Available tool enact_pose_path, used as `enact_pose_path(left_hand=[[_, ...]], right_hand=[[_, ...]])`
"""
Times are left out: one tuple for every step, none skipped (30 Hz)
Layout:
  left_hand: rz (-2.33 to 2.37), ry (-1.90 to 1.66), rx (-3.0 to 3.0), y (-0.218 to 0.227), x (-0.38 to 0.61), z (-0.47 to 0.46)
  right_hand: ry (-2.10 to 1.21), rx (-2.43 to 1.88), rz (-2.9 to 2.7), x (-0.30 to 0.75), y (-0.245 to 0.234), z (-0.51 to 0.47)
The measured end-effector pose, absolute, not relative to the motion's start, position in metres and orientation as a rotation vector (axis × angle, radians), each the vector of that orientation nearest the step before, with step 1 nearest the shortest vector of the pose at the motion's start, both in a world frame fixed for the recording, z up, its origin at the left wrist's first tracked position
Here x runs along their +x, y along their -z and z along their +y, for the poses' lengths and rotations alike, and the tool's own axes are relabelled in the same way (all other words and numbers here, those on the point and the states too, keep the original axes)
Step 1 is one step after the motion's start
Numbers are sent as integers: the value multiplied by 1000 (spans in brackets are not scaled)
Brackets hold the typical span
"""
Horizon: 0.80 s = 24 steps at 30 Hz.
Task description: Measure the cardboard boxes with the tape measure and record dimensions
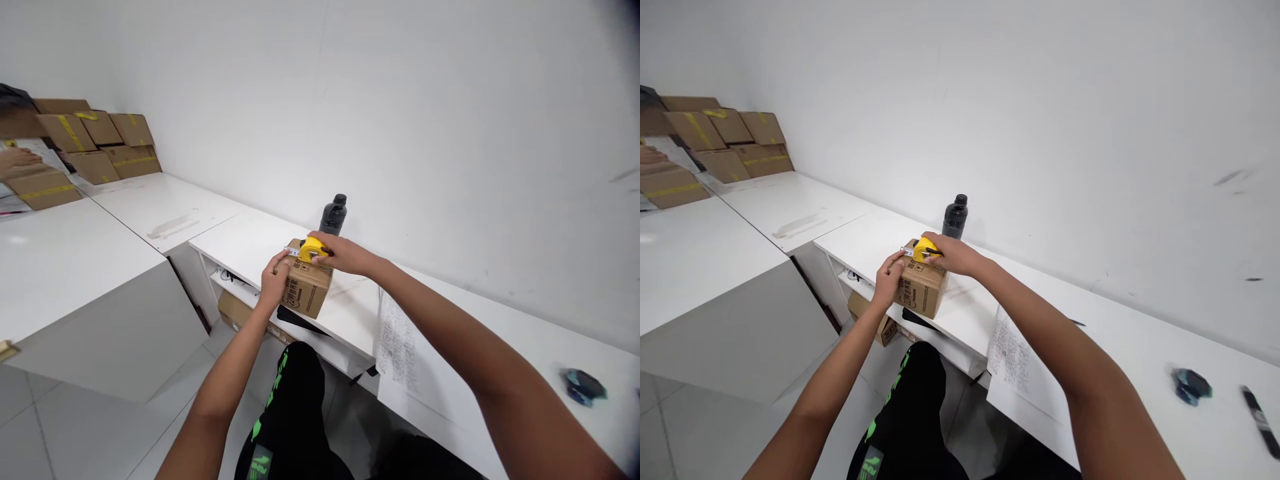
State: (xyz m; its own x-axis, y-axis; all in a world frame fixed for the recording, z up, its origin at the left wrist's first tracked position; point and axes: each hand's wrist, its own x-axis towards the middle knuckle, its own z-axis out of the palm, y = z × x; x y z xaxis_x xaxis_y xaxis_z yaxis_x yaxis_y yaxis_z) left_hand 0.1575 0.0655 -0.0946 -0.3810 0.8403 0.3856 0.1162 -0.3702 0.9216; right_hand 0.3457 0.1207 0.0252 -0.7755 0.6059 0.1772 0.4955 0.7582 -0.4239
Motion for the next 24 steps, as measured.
enact_pose_path(left_hand=[[1364, -1810, 1347, 96, 157, 66], [1396, -1816, 1390, 96, 156, 67], [1423, -1819, 1436, 96, 155, 67], [1443, -1818, 1481, 96, 154, 68], [1461, -1810, 1517, 95, 153, 68], [1478, -1797, 1542, 94, 152, 69], [1493, -1780, 1557, 93, 152, 69], [1506, -1763, 1563, 92, 151, 69], [1516, -1751, 1564, 91, 151, 69], [1520, -1744, 1564, 90, 151, 69], [1519, -1743, 1562, 90, 151, 69], [1516, -1744, 1558, 89, 151, 69], [1512, -1747, 1549, 89, 152, 69], [1507, -1752, 1536, 89, 152, 69], [1502, -1757, 1520, 89, 153, 69], [1497, -1765, 1501, 89, 154, 69], [1490, -1775, 1483, 89, 155, 69], [1481, -1787, 1465, 89, 156, 69], [1470, -1797, 1447, 89, 158, 70], [1463, -1807, 1427, 89, 160, 70], [1457, -1814, 1406, 89, 162, 71], [1450, -1816, 1391, 89, 163, 71], [1442, -1816, 1381, 89, 165, 71], [1432, -1814, 1377, 89, 165, 72]], right_hand=[[-507, -876, -2656, 356, -26, 116], [-492, -898, -2656, 367, -26, 111], [-476, -927, -2649, 378, -26, 106], [-464, -961, -2637, 389, -25, 102], [-457, -997, -2623, 399, -24, 97], [-457, -1032, -2610, 407, -24, 94], [-460, -1063, -2601, 415, -23, 91], [-465, -1086, -2598, 421, -22, 88], [-470, -1099, -2598, 426, -20, 87], [-471, -1104, -2598, 430, -19, 86], [-472, -1103, -2593, 432, -17, 86], [-477, -1098, -2583, 434, -16, 87], [-485, -1090, -2569, 434, -14, 88], [-492, -1083, -2553, 434, -13, 89], [-495, -1079, -2535, 433, -12, 91], [-494, -1073, -2517, 431, -11, 93], [-489, -1061, -2498, 429, -10, 95], [-479, -1043, -2482, 425, -10, 97], [-464, -1023, -2471, 419, -9, 100], [-448, -1007, -2465, 412, -8, 103], [-432, -995, -2465, 404, -7, 106], [-416, -991, -2463, 394, -6, 109], [-400, -987, -2458, 382, -5, 112], [-386, -981, -2447, 369, -3, 114]])
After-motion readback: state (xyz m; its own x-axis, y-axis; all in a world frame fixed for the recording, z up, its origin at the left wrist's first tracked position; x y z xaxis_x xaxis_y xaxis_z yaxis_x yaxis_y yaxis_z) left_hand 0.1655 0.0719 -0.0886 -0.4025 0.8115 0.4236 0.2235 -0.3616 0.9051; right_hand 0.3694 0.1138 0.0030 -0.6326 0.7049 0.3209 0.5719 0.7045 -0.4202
